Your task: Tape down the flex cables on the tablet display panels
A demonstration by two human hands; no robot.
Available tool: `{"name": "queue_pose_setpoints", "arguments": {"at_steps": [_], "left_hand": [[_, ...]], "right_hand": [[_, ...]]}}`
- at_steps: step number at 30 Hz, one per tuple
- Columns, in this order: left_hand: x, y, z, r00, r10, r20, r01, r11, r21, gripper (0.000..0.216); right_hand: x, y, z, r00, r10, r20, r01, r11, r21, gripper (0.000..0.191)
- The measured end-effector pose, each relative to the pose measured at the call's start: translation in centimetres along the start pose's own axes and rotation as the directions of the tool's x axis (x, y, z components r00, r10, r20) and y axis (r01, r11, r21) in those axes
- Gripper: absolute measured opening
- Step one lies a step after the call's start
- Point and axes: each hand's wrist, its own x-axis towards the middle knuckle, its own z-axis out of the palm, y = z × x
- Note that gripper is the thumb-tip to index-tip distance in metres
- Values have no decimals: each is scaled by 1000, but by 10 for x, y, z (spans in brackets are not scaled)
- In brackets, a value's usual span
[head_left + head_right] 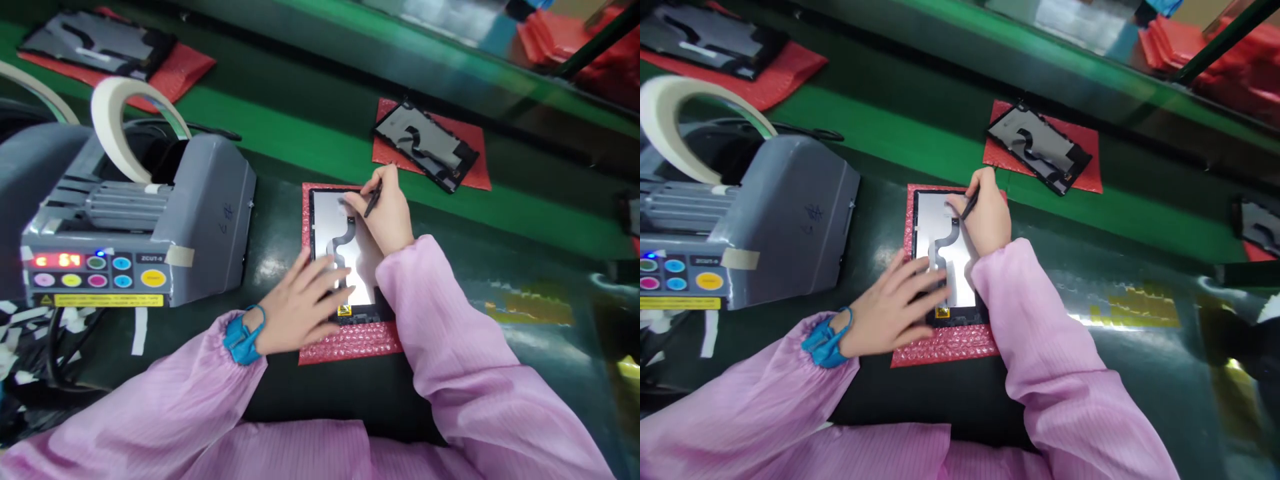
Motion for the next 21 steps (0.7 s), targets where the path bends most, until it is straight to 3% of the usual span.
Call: {"name": "queue_pose_setpoints", "arguments": {"at_steps": [3, 6, 8, 12, 15, 18, 21], "left_hand": [[-1, 6, 6, 989, 109, 100, -104, 993, -53, 80], [4, 9, 10, 991, 16, 132, -11, 999, -39, 72], [12, 8, 12, 989, -77, 128, 79, 997, -12, 63], [38, -2, 14, 955, -291, 61, 288, 956, 61, 54], [68, -14, 16, 875, -484, -20, 483, 869, 102, 53], [107, -32, 22, 754, -645, -123, 656, 750, 85, 55], [149, -58, 30, 617, -753, -226, 754, 649, -101, 61]], "right_hand": [[23, 33, -41, 1000, -2, -15, -2, 966, -258, 27], [38, 67, -94, 998, 36, 58, 11, 756, -655, 26], [46, 86, -122, 995, 69, 79, 13, 665, -747, 26], [65, 110, -145, 987, 83, 135, 50, 643, -764, 24], [84, 123, -147, 979, 72, 193, 103, 643, -759, 23], [98, 134, -146, 970, 47, 237, 154, 634, -758, 21], [104, 138, -141, 966, -5, 259, 208, 610, -765, 24]]}}
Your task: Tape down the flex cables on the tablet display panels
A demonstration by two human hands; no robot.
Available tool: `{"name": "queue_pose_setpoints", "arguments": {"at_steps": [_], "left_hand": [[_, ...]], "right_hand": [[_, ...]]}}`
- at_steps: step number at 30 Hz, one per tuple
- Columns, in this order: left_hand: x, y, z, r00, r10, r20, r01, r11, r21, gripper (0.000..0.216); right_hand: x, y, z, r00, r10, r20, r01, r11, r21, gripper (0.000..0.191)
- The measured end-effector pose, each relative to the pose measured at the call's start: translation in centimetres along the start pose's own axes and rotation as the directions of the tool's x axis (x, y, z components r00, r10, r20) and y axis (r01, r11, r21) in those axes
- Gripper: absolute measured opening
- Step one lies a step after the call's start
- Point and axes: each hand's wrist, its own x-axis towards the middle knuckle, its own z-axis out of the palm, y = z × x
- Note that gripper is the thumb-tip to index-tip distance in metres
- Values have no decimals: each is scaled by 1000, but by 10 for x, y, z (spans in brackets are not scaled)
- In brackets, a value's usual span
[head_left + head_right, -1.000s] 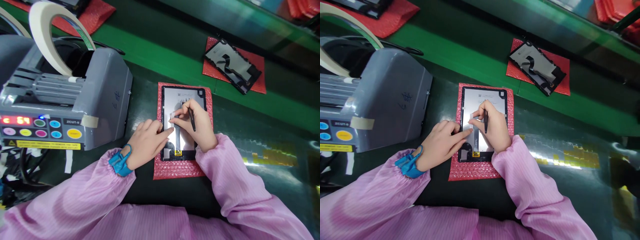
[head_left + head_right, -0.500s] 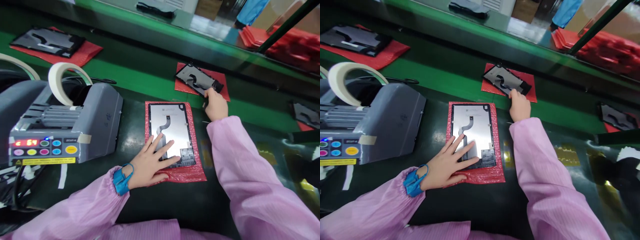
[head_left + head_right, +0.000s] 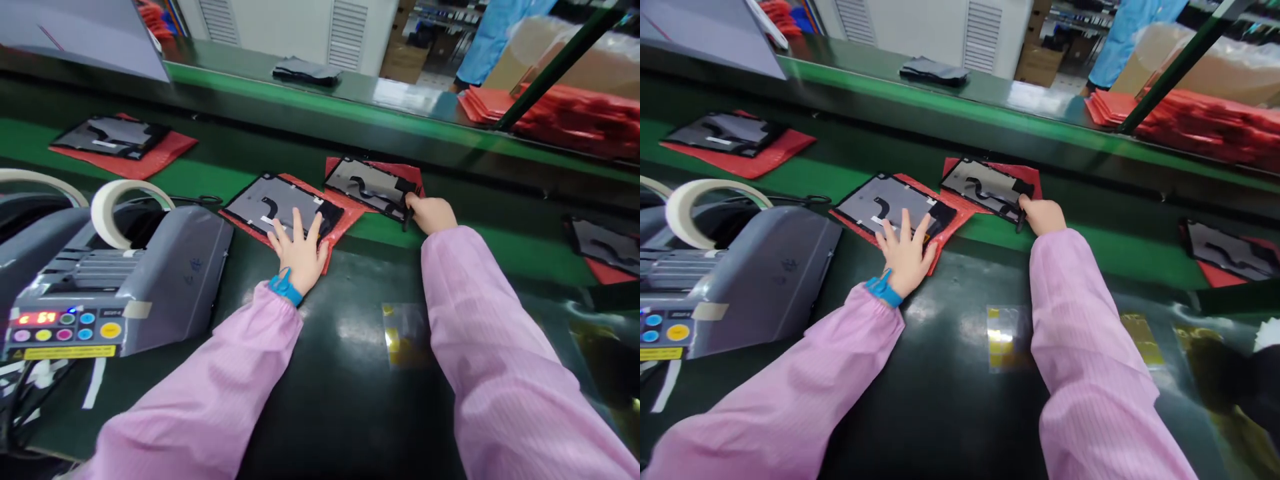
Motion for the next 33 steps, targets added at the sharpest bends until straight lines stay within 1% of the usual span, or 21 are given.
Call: {"name": "queue_pose_setpoints", "arguments": {"at_steps": [2, 3, 5, 7, 9, 11, 13, 15, 17, 20, 22, 25, 28, 31, 33], "left_hand": [[28, 6, 11, 996, -74, -59, 63, 984, -170, 65], [40, 9, 14, 993, -89, -80, 67, 969, -239, 66], [57, 12, 16, 990, -80, -118, 38, 945, -325, 64], [62, 14, 13, 986, -54, -159, -13, 920, -391, 60], [56, 16, 8, 981, -23, -194, -73, 878, -472, 55], [43, 18, 6, 979, 18, -204, -131, 820, -557, 49], [24, 23, 6, 983, 74, -170, -168, 743, -647, 42], [3, 33, 11, 986, 143, -88, -160, 647, -745, 33], [-15, 45, 18, 979, 202, 23, -92, 539, -837, 30], [-27, 59, 29, 952, 240, 190, 90, 374, -923, 35], [-23, 61, 34, 928, 239, 285, 220, 264, -939, 39], [-6, 57, 35, 890, 217, 401, 388, 101, -916, 46], [12, 56, 32, 840, 205, 503, 521, -39, -853, 51], [23, 65, 30, 788, 224, 573, 608, -142, -781, 48], [25, 72, 29, 769, 233, 595, 636, -190, -748, 44]], "right_hand": [[3, -6, 1, 999, -40, -26, 39, 999, -18, 29], [5, -10, 0, 997, -67, -36, 67, 997, -25, 30], [9, -19, -3, 988, -146, -50, 144, 989, -34, 32], [12, -25, -6, 968, -245, -54, 243, 969, -34, 35], [15, -28, -9, 943, -330, -47, 329, 944, -28, 40], [16, -26, -11, 924, -380, -29, 380, 925, -17, 46], [18, -23, -11, 912, -411, -12, 411, 912, -9, 48], [21, -22, -10, 898, -439, -5, 439, 898, -9, 45], [26, -27, -8, 889, -458, -13, 458, 889, -21, 41], [32, -41, -8, 891, -451, -47, 448, 892, -50, 34], [33, -50, -11, 902, -425, -78, 421, 905, -67, 31], [22, -55, -20, 927, -350, -136, 342, 936, -81, 29], [-10, -57, -32, 945, -268, -186, 257, 963, -81, 27], [-63, -69, -42, 951, -229, -207, 217, 973, -79, 26], [-104, -84, -47, 943, -217, -250, 217, 976, -30, 28]]}}
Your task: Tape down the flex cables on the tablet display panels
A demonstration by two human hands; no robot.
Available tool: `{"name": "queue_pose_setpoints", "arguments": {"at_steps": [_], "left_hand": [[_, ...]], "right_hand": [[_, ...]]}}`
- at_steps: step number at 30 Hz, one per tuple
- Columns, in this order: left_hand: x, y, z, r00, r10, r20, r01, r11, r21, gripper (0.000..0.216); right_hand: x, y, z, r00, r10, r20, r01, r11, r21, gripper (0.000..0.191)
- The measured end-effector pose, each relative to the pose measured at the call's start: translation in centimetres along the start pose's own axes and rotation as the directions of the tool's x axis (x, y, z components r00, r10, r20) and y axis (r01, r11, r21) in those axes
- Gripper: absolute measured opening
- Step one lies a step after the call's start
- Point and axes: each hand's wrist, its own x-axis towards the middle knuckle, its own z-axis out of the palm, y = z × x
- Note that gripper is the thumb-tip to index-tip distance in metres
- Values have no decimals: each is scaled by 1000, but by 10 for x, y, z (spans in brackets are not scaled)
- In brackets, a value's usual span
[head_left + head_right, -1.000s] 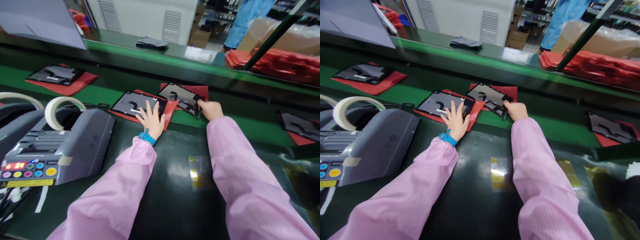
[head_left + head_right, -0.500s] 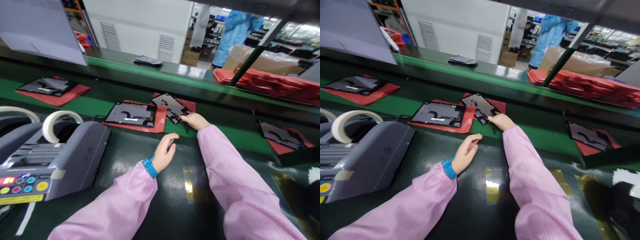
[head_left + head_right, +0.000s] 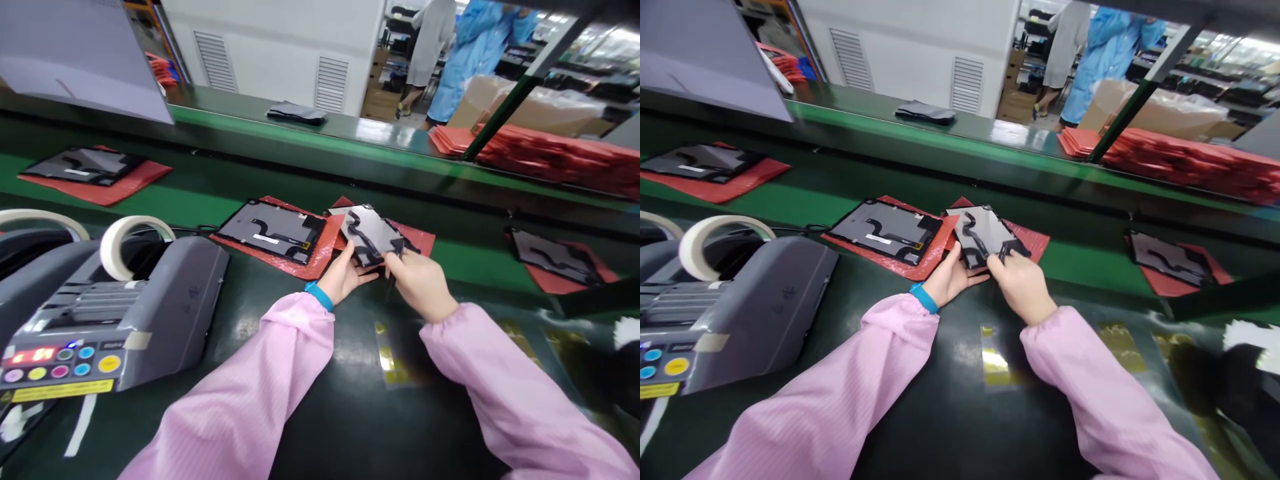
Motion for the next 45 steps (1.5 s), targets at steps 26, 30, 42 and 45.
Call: {"name": "queue_pose_setpoints", "arguments": {"at_steps": [26, 30, 42, 45], "left_hand": [[-139, 3, -48, 967, -244, -75, 241, 969, -54, 48], [-143, -2, -45, 968, -180, -173, 187, 982, 26, 31], [-173, 11, -52, 888, -63, -456, 198, 947, 254, 51], [-177, 1, -64, 894, 205, -399, 36, 854, 519, 62]], "right_hand": [[-122, -101, -13, 708, 627, 325, -423, 7, 906, 52], [-130, -94, -17, 742, 548, 385, -495, 61, 867, 45], [-166, -56, -23, 559, 748, 358, -510, -30, 860, 41], [-165, -69, -27, 573, 718, 395, -537, -36, 843, 42]]}}
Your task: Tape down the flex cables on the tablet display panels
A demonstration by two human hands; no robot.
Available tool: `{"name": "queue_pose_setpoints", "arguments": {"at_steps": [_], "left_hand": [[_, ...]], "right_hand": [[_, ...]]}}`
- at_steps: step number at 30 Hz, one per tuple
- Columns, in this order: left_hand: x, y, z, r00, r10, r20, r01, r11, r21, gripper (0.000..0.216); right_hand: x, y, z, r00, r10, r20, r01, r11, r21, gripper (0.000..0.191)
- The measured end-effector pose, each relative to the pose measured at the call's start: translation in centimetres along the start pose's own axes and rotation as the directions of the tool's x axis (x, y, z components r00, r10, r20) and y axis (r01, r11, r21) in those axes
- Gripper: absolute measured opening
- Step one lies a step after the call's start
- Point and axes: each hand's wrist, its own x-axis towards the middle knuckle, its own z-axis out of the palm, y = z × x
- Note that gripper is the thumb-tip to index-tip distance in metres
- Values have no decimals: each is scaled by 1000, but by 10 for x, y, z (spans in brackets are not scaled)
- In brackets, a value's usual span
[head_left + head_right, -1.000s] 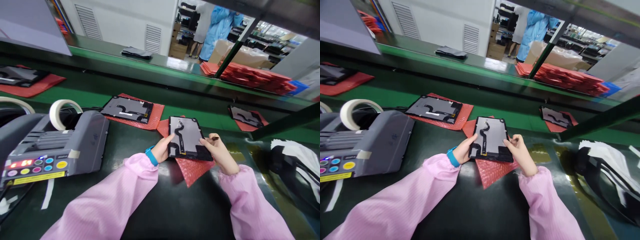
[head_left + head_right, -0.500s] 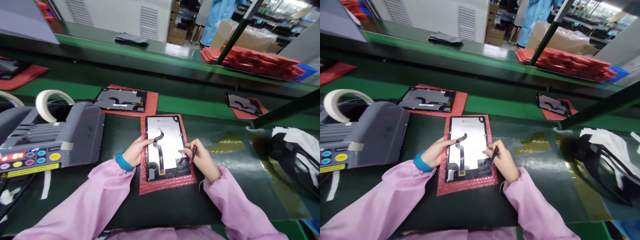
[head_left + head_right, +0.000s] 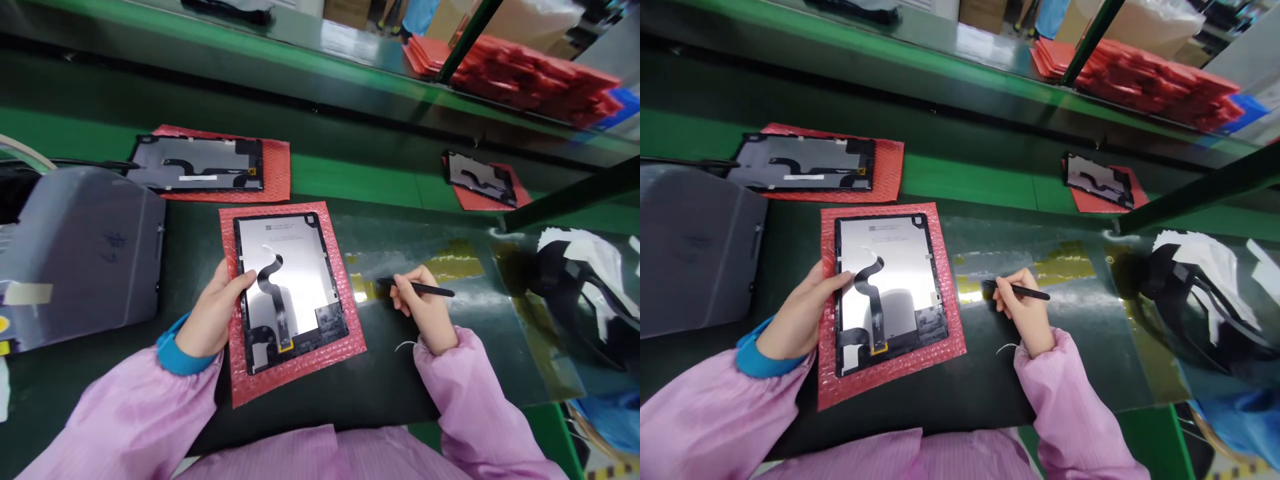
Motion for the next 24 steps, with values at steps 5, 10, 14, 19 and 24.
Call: {"name": "queue_pose_setpoints", "arguments": {"at_steps": [5, 10, 14, 19, 24], "left_hand": [[-12, -19, -6, 767, 609, 202, -616, 612, 496, 82], [-28, -16, -22, 536, 531, 656, -826, 170, 537, 86], [-35, -23, -37, 415, 305, 857, -898, -9, 439, 68], [-36, -32, -42, 417, 253, 873, -889, -87, 450, 63], [-37, -31, -37, 414, 258, 873, -893, -70, 445, 63]], "right_hand": [[-12, -4, 5, 1000, 12, 15, -11, 997, -82, 38], [-11, -2, 3, 999, 38, 38, -33, 990, -139, 35], [-11, -1, 4, 999, 35, 24, -32, 995, -92, 37], [-14, -4, 6, 999, -4, -33, 1, 995, -101, 37], [-13, -7, 5, 1000, 19, 18, -15, 982, -189, 35]]}}
